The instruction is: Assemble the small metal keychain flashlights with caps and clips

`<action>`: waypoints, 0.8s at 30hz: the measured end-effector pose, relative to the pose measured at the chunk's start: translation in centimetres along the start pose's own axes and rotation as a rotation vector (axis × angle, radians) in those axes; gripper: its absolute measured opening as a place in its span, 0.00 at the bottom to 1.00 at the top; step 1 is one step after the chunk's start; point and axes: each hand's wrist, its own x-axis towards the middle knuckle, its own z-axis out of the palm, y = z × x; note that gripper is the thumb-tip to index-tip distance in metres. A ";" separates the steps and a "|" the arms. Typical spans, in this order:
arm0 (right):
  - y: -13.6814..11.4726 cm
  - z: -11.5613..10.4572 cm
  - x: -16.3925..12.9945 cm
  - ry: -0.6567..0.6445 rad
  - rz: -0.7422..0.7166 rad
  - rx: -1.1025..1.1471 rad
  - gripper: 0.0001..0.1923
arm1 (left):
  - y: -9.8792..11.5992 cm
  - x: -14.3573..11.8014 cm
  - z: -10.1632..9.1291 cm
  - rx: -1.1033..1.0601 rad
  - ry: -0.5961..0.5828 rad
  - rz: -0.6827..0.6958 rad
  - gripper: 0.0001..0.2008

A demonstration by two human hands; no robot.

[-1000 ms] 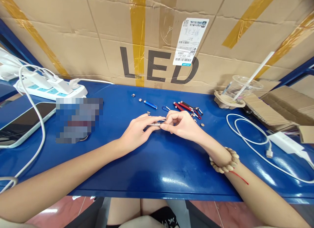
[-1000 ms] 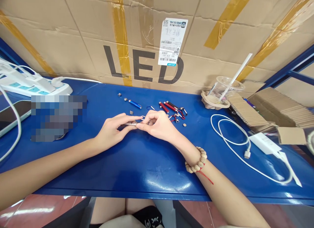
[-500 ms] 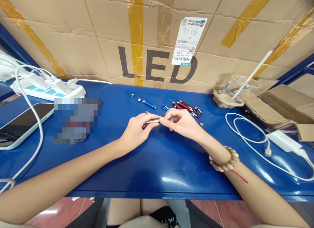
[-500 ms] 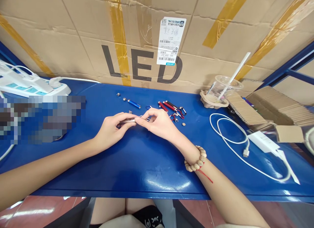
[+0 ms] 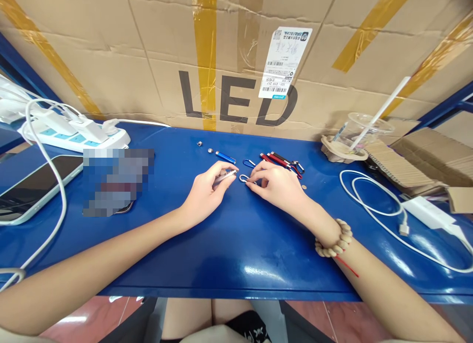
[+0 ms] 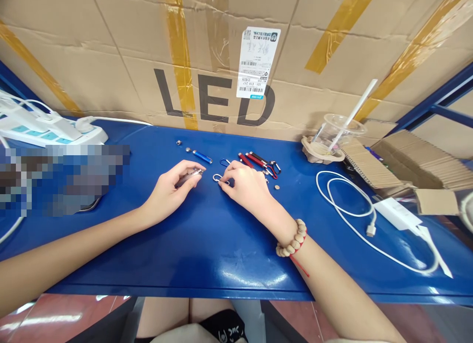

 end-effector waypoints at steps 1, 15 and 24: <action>0.0 0.0 0.0 -0.003 -0.003 0.008 0.06 | 0.0 0.0 0.0 0.005 -0.001 -0.007 0.10; -1.2 0.1 -0.3 0.092 -0.215 0.378 0.03 | -0.1 -0.2 -0.1 -0.048 0.032 -0.028 0.11; -1.2 0.1 -0.4 0.114 -0.257 0.400 0.07 | 0.2 -0.1 0.0 0.045 -0.018 0.017 0.09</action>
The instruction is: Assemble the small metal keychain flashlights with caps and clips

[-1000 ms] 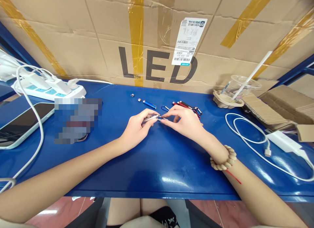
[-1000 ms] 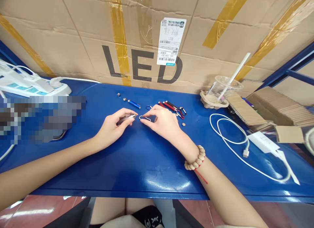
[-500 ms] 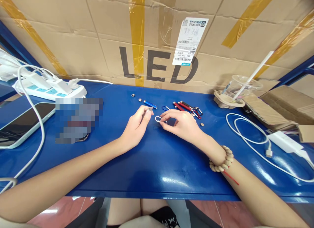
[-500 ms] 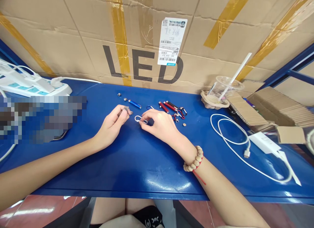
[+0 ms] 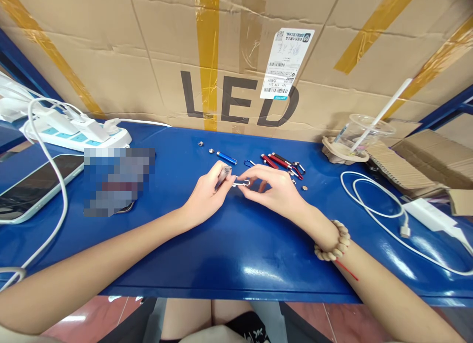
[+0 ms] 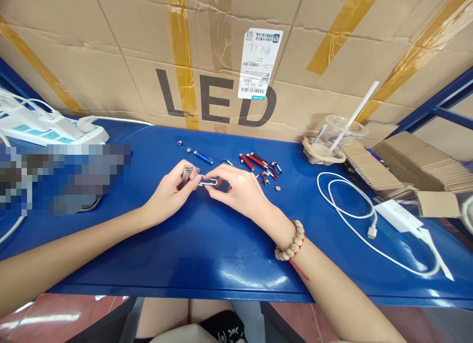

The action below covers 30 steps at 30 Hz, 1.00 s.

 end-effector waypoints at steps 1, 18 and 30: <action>0.0 0.0 0.0 0.000 0.008 -0.012 0.09 | 0.0 0.0 0.0 0.007 0.003 0.000 0.09; -0.3 0.5 -0.3 -0.172 -0.128 -0.288 0.10 | 0.1 -0.1 0.0 0.076 0.000 0.102 0.11; -0.3 0.6 -0.3 -0.124 -0.184 -0.355 0.12 | -0.2 -0.1 0.1 0.088 -0.020 0.120 0.11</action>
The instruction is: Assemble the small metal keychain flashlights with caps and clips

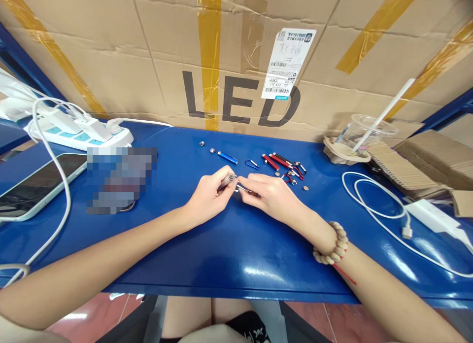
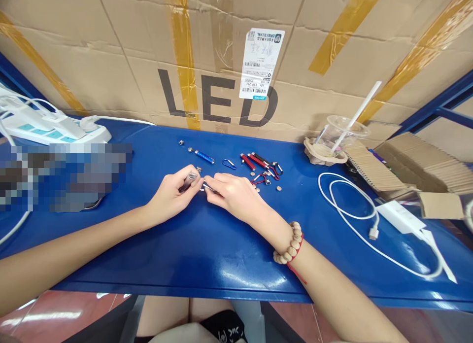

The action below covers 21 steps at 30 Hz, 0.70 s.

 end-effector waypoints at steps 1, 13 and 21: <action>0.0 0.0 0.0 0.009 0.000 0.008 0.12 | 0.0 0.0 0.0 -0.004 -0.008 0.005 0.10; 0.3 -0.1 0.1 0.219 0.101 0.073 0.10 | 0.5 -0.1 -0.2 -0.093 -0.111 -0.041 0.07; -0.1 -0.3 0.3 0.339 0.136 0.076 0.11 | 0.0 -0.3 -0.1 -0.069 -0.138 0.003 0.09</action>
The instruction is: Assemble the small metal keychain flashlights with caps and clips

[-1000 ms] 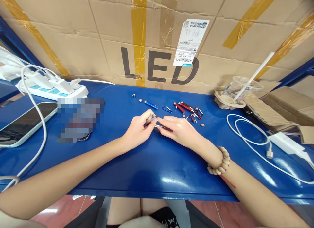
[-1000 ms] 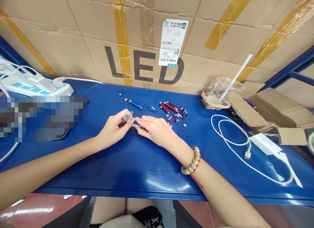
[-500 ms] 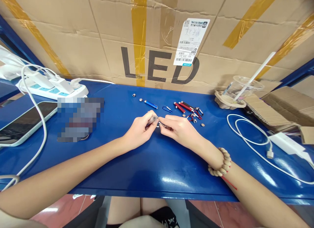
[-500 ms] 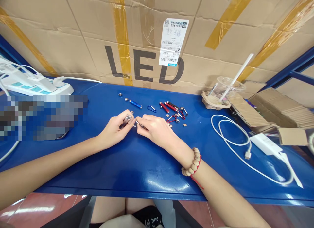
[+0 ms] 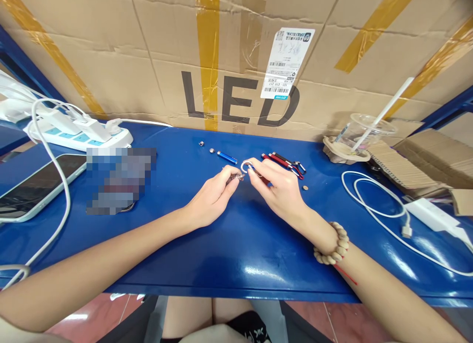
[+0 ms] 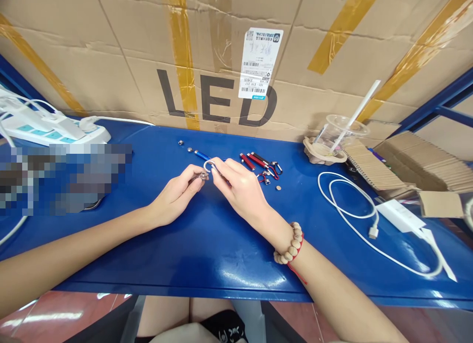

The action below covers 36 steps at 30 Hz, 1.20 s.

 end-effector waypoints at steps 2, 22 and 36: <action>-0.2 -0.1 0.0 0.000 -0.004 0.036 0.11 | 0.0 0.0 0.1 0.010 0.010 0.005 0.08; -0.6 -0.2 0.2 -0.088 0.274 0.229 0.13 | -0.1 0.4 0.2 0.013 0.206 0.007 0.06; -0.3 0.0 0.3 -0.331 0.190 0.326 0.13 | -0.3 0.3 0.3 0.053 0.159 0.134 0.05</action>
